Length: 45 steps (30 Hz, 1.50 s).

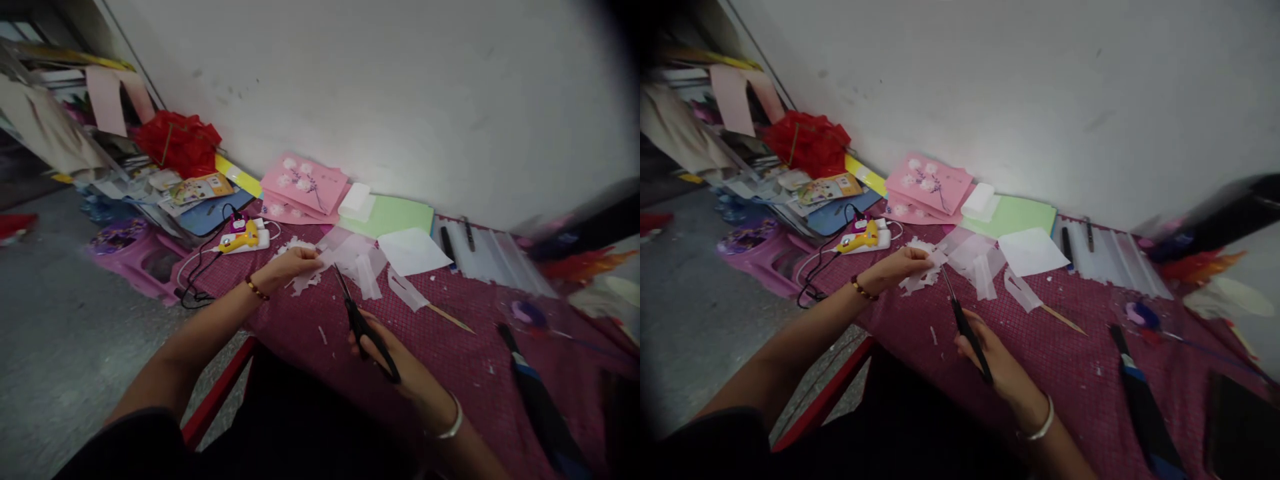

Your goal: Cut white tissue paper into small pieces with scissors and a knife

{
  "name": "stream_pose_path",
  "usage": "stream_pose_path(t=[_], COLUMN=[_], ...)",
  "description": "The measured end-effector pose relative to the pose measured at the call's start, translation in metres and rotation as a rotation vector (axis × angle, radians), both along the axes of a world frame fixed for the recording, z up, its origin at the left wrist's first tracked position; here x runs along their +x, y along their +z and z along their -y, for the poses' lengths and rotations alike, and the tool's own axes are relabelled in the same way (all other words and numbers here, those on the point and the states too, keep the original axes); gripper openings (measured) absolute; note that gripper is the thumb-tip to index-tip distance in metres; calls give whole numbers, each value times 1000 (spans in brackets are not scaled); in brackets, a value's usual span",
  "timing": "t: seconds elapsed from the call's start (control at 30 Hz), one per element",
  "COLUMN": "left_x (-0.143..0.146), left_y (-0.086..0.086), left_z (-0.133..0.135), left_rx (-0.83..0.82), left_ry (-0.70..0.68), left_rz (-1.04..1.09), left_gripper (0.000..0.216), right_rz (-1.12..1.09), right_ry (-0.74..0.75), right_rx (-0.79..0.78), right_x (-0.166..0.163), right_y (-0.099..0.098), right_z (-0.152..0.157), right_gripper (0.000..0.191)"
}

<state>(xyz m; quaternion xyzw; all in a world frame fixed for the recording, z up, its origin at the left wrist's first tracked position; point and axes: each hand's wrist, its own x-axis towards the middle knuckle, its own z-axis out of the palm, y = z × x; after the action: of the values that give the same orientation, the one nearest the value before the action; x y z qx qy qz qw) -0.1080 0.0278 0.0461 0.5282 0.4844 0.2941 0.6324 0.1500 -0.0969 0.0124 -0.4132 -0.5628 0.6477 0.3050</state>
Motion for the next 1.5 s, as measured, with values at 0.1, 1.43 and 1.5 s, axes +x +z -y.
stream_pose_path(t=[0.1,1.43,1.5], left_x=[-16,-75,-75], left_y=[-4,-46,-48], left_z=[6,-2,-1], left_rx=[-30,-132,-129], left_ry=[18,148,145], left_rz=[-26,104,126], left_gripper=[20,23,26], right_rz=[28,530,496], right_ry=[33,70,66], right_rx=[-28,369,335], right_x=[-21,-80,-79], right_y=[-2,-16,-17], right_z=[-19,-68,-68], right_gripper=[69,57,57])
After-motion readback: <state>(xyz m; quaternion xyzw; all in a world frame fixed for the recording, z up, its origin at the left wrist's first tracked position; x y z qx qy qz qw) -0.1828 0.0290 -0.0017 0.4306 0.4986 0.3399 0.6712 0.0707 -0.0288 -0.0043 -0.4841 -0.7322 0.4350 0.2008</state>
